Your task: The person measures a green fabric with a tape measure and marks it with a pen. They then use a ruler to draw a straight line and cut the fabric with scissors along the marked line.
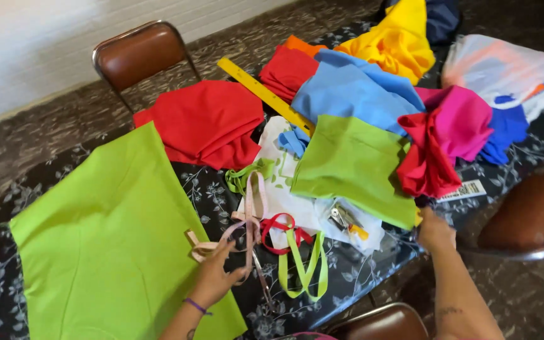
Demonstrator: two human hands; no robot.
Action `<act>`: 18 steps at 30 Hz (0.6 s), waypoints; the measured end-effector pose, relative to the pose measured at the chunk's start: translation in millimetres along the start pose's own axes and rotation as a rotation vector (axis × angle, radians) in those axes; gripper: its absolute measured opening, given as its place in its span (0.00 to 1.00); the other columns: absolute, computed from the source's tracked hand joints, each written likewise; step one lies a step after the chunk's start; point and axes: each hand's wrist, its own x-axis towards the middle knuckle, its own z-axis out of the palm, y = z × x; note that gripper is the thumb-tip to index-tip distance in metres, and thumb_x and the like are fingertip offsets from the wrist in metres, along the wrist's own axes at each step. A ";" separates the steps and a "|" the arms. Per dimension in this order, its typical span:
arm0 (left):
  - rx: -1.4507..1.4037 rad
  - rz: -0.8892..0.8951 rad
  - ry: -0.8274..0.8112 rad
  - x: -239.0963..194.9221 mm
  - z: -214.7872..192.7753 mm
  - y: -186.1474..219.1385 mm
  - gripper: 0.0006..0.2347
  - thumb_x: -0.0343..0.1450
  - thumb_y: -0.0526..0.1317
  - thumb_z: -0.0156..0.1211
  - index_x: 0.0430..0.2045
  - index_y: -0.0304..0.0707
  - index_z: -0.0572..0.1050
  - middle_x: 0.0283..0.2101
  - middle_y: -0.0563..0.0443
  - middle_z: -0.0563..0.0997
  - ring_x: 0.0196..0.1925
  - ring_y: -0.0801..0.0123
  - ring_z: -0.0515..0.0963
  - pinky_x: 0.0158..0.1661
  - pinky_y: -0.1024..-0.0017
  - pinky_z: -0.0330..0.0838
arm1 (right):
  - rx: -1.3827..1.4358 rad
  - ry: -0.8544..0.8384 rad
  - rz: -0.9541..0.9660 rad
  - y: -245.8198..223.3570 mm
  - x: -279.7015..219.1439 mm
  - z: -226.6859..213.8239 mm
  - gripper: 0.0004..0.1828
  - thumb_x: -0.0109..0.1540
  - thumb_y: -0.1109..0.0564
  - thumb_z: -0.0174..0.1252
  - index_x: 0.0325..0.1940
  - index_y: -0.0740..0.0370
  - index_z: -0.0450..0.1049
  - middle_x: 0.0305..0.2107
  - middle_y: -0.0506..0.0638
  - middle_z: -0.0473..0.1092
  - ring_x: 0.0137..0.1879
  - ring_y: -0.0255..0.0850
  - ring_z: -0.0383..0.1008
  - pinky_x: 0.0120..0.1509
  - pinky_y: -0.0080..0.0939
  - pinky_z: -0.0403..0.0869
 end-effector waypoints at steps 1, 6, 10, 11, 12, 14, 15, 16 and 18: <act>0.026 -0.115 -0.082 -4.2 6.1 -0.9 0.35 0.71 0.56 0.67 0.76 0.57 0.60 0.83 0.56 0.53 0.64 0.58 0.84 0.62 0.56 0.80 | -0.004 -0.009 -0.046 7.8 -2.9 0.1 0.30 0.66 0.57 0.51 0.74 0.45 0.60 0.52 0.66 0.80 0.60 0.64 0.81 0.64 0.66 0.75; -0.029 -0.147 -0.123 -1.0 53.5 -37.4 0.28 0.70 0.53 0.72 0.68 0.59 0.72 0.78 0.55 0.64 0.78 0.54 0.65 0.73 0.49 0.63 | 0.300 -0.005 0.132 -5.6 -17.1 -27.6 0.16 0.65 0.57 0.50 0.56 0.47 0.74 0.55 0.64 0.73 0.55 0.66 0.77 0.54 0.61 0.73; -0.056 -0.100 -0.184 5.3 65.9 -33.0 0.30 0.71 0.55 0.71 0.69 0.57 0.70 0.71 0.52 0.74 0.67 0.58 0.80 0.65 0.54 0.76 | -0.222 0.780 -0.404 32.3 -5.5 -9.3 0.14 0.64 0.57 0.65 0.52 0.44 0.76 0.32 0.43 0.72 0.29 0.46 0.72 0.26 0.46 0.69; -0.062 -0.098 -0.175 5.0 62.2 -21.4 0.30 0.71 0.55 0.71 0.69 0.57 0.70 0.71 0.52 0.74 0.67 0.58 0.80 0.65 0.54 0.76 | -0.224 0.789 -0.411 35.8 -12.6 -25.0 0.14 0.64 0.57 0.65 0.52 0.44 0.76 0.32 0.43 0.72 0.29 0.46 0.72 0.26 0.46 0.69; -0.061 -0.074 -0.187 3.8 58.0 -10.6 0.29 0.71 0.55 0.70 0.68 0.56 0.72 0.71 0.52 0.75 0.68 0.57 0.79 0.64 0.54 0.76 | -0.287 0.993 -0.519 39.0 -20.8 -40.4 0.08 0.69 0.57 0.66 0.50 0.44 0.77 0.29 0.43 0.69 0.26 0.43 0.66 0.26 0.44 0.63; -0.070 -0.049 -0.188 3.0 53.8 2.8 0.28 0.71 0.55 0.69 0.67 0.56 0.73 0.70 0.52 0.76 0.68 0.57 0.79 0.64 0.54 0.76 | -0.349 1.208 -0.635 42.3 -42.1 -76.0 0.06 0.74 0.58 0.67 0.47 0.45 0.79 0.27 0.44 0.67 0.24 0.40 0.60 0.26 0.41 0.57; -0.077 -0.039 -0.192 3.8 56.3 6.0 0.27 0.71 0.54 0.69 0.67 0.56 0.73 0.68 0.51 0.78 0.67 0.59 0.79 0.63 0.55 0.76 | -0.404 1.270 -0.634 44.9 -54.7 -94.9 0.05 0.78 0.55 0.63 0.51 0.42 0.79 0.29 0.42 0.66 0.29 0.41 0.63 0.31 0.42 0.60; -0.083 -0.029 -0.194 4.7 58.8 9.0 0.26 0.71 0.53 0.70 0.66 0.56 0.74 0.65 0.51 0.80 0.67 0.62 0.80 0.62 0.57 0.76 | -0.460 1.333 -0.633 47.5 -67.6 -113.5 0.06 0.81 0.52 0.59 0.54 0.38 0.80 0.32 0.41 0.65 0.33 0.41 0.66 0.37 0.43 0.63; -0.163 -0.012 -0.207 -1.6 53.6 36.3 0.28 0.71 0.51 0.70 0.68 0.54 0.71 0.68 0.50 0.77 0.69 0.59 0.78 0.65 0.57 0.75 | -0.539 1.349 -0.635 47.8 -97.5 -154.1 0.05 0.81 0.53 0.62 0.54 0.39 0.79 0.33 0.39 0.67 0.36 0.39 0.69 0.39 0.41 0.64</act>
